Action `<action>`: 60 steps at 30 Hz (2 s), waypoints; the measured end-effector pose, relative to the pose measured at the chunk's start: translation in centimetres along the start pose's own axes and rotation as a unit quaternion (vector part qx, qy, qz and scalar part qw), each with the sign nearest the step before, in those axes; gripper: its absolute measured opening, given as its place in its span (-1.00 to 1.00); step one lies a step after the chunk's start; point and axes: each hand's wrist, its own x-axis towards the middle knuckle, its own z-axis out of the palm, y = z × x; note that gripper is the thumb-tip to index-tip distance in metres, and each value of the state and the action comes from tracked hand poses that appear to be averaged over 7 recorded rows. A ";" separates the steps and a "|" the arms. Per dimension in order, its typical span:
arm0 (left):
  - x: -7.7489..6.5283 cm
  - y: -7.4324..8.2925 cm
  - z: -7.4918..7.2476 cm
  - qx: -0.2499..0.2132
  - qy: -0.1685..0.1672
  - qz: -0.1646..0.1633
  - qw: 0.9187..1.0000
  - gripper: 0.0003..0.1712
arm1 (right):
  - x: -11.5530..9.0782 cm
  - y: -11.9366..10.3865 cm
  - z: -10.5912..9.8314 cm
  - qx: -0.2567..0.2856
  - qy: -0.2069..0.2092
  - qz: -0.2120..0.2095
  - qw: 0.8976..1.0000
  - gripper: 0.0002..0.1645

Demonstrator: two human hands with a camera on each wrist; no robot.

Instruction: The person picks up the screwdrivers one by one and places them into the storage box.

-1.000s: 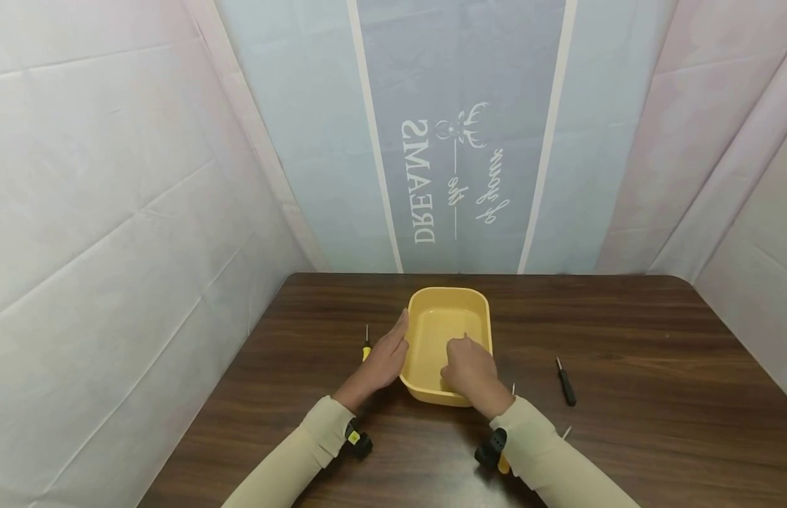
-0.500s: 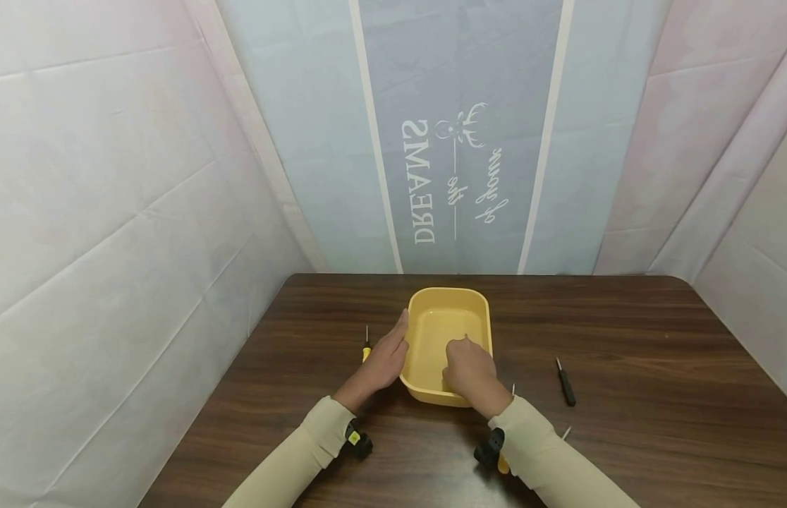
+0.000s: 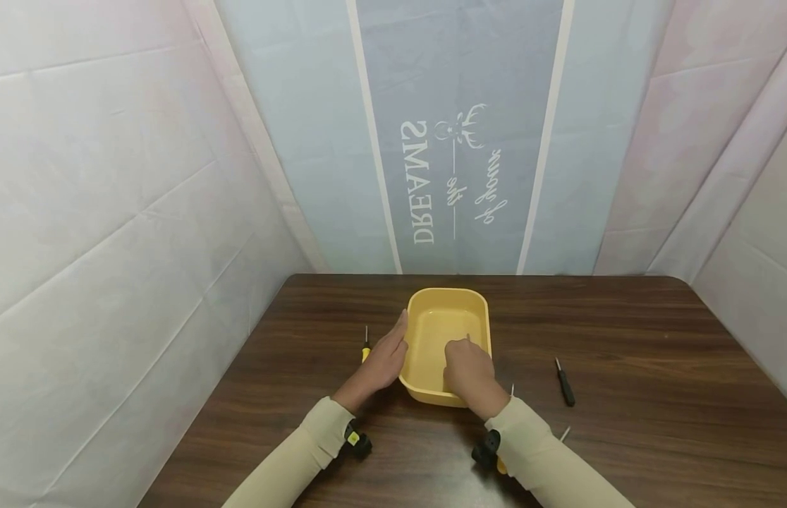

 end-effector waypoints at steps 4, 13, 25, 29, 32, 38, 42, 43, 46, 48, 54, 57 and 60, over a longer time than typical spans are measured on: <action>0.4 0.1 -0.2 -0.002 -0.002 -0.002 1.000 -0.33 | 0.5 0.2 -0.3 -0.005 0.002 -0.006 1.000 -0.65; 1.0 0.2 -0.4 0.002 -0.004 -0.008 1.000 -0.33 | 0.9 0.4 -0.5 -0.016 0.018 -0.020 1.000 -0.63; 0.6 0.1 -0.3 -0.005 0.000 -0.001 1.000 -0.33 | 0.4 0.1 -0.2 -0.019 0.063 -0.022 0.998 -0.66; 0.5 0.2 -0.3 -0.002 -0.003 -0.002 1.000 -0.33 | 0.2 0.1 -0.5 -0.019 0.088 -0.024 0.996 -0.63; 0.5 0.2 -0.3 0.005 -0.005 -0.002 1.000 -0.33 | -0.1 0.1 -0.8 -0.021 0.100 -0.028 0.994 -0.63; 0.6 0.3 -0.3 0.007 -0.004 -0.005 1.000 -0.33 | -0.1 0.3 -1.2 -0.024 0.123 -0.046 0.991 -0.62; 0.5 0.3 -0.3 0.008 -0.005 -0.009 1.000 -0.32 | -0.2 0.3 -1.9 -0.011 0.140 -0.058 0.988 -0.59; 0.5 0.2 -0.3 0.009 -0.005 -0.009 1.000 -0.32 | -0.3 0.3 -2.1 -0.008 0.146 -0.062 0.987 -0.58; 0.3 0.1 -0.2 0.006 -0.003 -0.006 1.000 -0.32 | -0.7 0.3 -2.6 -0.003 0.163 -0.069 0.984 -0.54; 0.2 0.0 -0.2 0.004 -0.001 -0.003 1.000 -0.32 | -0.9 0.2 -2.9 -0.007 0.173 -0.073 0.982 -0.52; -0.1 -0.1 0.0 -0.001 0.002 -0.003 1.000 -0.32 | -1.7 0.5 -3.3 -0.018 0.190 -0.079 0.978 -0.49; -0.2 -0.2 0.1 -0.004 0.002 0.003 1.000 -0.32 | -2.3 0.7 -3.7 -0.010 0.190 -0.077 0.979 -0.47; -0.4 -0.2 0.2 -0.007 0.003 0.006 1.000 -0.32 | -2.9 0.9 -4.2 -0.001 0.188 -0.070 0.980 -0.47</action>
